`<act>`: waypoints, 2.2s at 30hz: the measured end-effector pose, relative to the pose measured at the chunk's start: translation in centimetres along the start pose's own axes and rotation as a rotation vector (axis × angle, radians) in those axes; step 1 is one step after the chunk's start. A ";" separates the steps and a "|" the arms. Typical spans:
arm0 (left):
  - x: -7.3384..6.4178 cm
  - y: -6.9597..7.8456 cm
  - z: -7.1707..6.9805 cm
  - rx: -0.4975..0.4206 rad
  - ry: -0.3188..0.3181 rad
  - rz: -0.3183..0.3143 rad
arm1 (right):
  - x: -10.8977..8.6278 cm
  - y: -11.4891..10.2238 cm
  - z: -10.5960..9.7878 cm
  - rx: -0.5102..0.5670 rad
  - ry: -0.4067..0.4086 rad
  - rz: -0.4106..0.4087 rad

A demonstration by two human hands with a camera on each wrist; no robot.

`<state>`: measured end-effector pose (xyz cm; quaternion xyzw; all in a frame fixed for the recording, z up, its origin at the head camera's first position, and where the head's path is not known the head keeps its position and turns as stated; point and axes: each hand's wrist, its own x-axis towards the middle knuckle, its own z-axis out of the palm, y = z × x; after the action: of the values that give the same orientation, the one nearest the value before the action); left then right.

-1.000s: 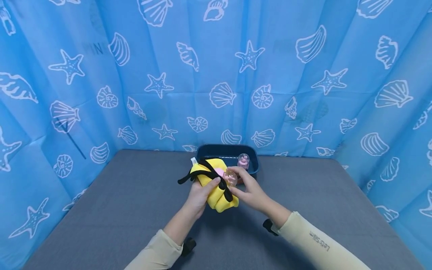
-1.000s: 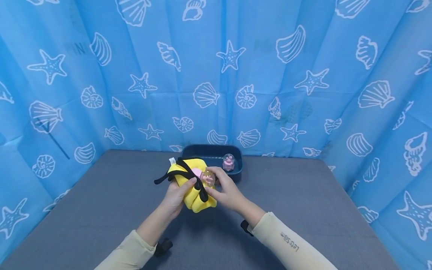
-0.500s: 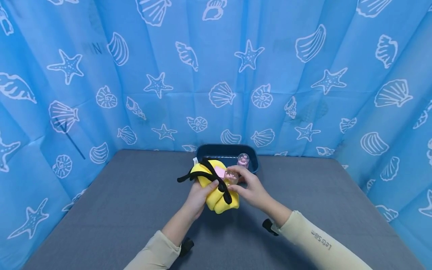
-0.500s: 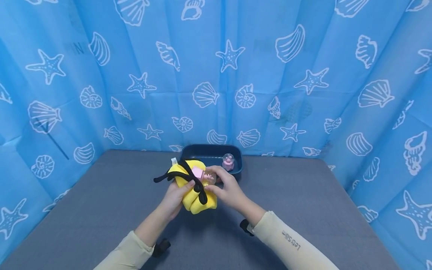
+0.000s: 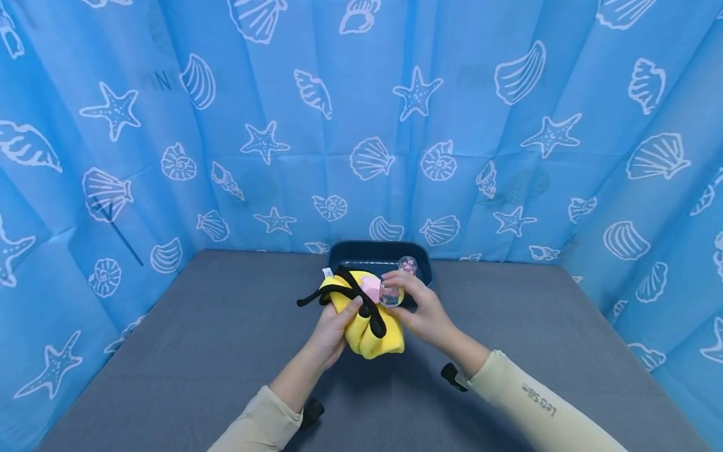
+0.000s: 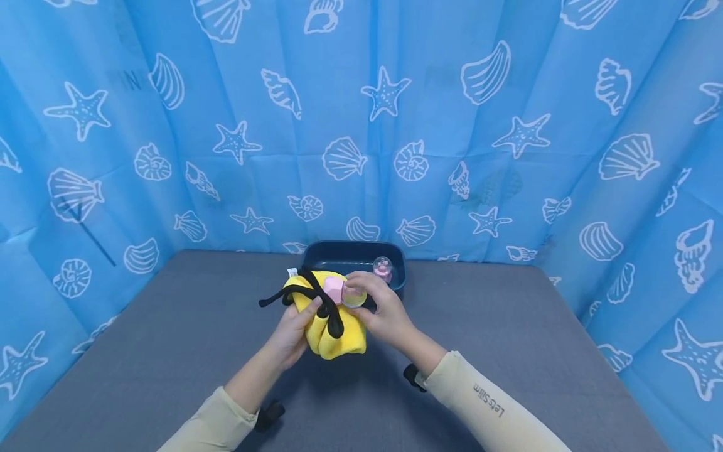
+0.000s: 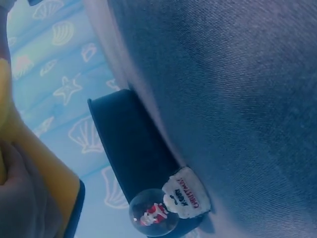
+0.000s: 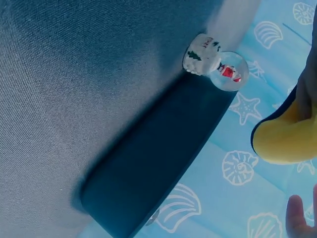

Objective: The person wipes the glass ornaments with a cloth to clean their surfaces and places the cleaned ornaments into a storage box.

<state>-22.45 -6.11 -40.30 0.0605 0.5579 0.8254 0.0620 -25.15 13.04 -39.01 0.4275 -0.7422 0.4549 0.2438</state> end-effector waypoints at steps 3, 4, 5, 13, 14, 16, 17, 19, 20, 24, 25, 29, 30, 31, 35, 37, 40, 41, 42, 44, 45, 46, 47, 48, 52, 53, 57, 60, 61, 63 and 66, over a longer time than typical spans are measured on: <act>0.1 0.0 0.2 0.001 0.003 -0.005 | 0.0 0.0 0.1 0.024 -0.019 -0.043; 0.1 0.0 0.2 0.002 0.004 -0.004 | 0.1 0.1 0.1 0.035 -0.028 -0.054; 0.2 0.0 0.3 0.002 0.009 -0.003 | 0.0 0.1 0.1 0.044 -0.036 -0.061; 0.1 -0.5 0.2 0.025 0.073 0.050 | -0.2 -0.6 -0.2 0.168 -0.147 0.167; 0.1 -0.5 0.2 0.028 0.067 0.062 | -0.3 -0.7 -0.2 0.185 -0.155 0.227; 0.0 -0.6 0.2 0.028 0.049 0.082 | -0.3 -0.9 -0.3 0.208 -0.162 0.321; -0.1 -0.5 0.2 0.030 0.035 0.093 | -0.3 -0.9 -0.3 0.203 -0.165 0.353; -0.2 -0.4 0.2 0.030 0.000 0.106 | -0.3 -0.8 -0.3 0.175 -0.160 0.393; -0.2 -0.4 0.1 0.033 -0.014 0.112 | -0.3 -0.8 -0.3 0.164 -0.154 0.398; -0.1 -0.1 -0.1 0.057 -0.050 0.126 | -0.4 -0.6 -0.2 0.132 -0.116 0.359; -0.1 -0.1 -0.1 0.062 -0.042 0.120 | -0.4 -0.5 -0.1 0.129 -0.101 0.344; 0.0 -0.1 0.1 0.075 0.022 0.074 | -0.3 -0.4 0.0 0.104 -0.033 0.291; 0.1 -0.1 0.1 0.072 0.053 0.056 | -0.3 -0.4 -0.1 0.090 -0.014 0.285; 0.1 -0.2 0.1 0.066 0.082 0.036 | -0.2 -0.4 -0.1 0.076 -0.001 0.275; 0.3 -0.3 -0.1 0.055 0.137 -0.005 | -0.2 -0.4 -0.4 0.025 0.028 0.233; 0.3 -0.2 -0.4 0.051 0.113 -0.011 | -0.2 -0.4 -0.6 0.010 0.043 0.221; 0.3 -0.1 -0.6 0.031 0.072 -0.014 | -0.3 -0.4 -0.7 -0.001 0.073 0.229; 0.3 -0.1 -0.7 0.011 0.064 -0.014 | -0.4 -0.4 -0.7 0.000 0.081 0.234; 0.3 -0.1 -0.8 -0.018 0.060 -0.014 | -0.4 -0.4 -0.7 0.003 0.087 0.235; 0.2 -0.1 -0.9 -0.073 0.074 -0.025 | -0.5 -0.4 -0.7 0.009 0.090 0.236; 0.2 -0.1 -1.0 -0.101 0.077 -0.029 | -0.5 -0.4 -0.6 0.013 0.090 0.231; 0.1 -0.1 -1.1 -0.132 0.088 -0.041 | -0.5 -0.4 -0.6 0.014 0.090 0.227; 0.0 0.0 -1.1 -0.160 0.091 -0.047 | -0.5 -0.4 -0.5 0.019 0.092 0.226; 0.0 0.0 -1.2 -0.188 0.094 -0.055 | -0.5 -0.4 -0.5 0.020 0.095 0.223; -0.1 0.3 -1.4 -0.306 0.076 -0.078 | -0.4 -0.5 -0.4 0.030 0.114 0.219; 0.0 0.3 -1.4 -0.329 0.072 -0.080 | -0.4 -0.5 -0.4 0.032 0.117 0.219; 0.0 0.5 -1.6 -0.384 0.090 -0.091 | -0.4 -0.6 -0.4 0.032 0.123 0.236; 0.0 0.5 -1.7 -0.410 0.074 -0.070 | -0.5 -0.5 -0.3 0.030 0.121 0.243; 0.0 0.5 -1.8 -0.427 0.062 -0.058 | -0.5 -0.5 -0.3 0.026 0.120 0.240; 0.0 0.3 -1.8 -0.468 0.033 -0.025 | -0.5 -0.5 -0.2 0.011 0.121 0.219; 0.1 0.0 -1.7 -0.492 -0.022 0.035 | -0.3 -0.3 -0.1 -0.018 0.114 0.141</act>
<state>-22.80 -7.67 -40.88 0.0624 0.3384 0.9366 0.0665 -24.68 13.19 -39.06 0.3452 -0.7594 0.4880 0.2568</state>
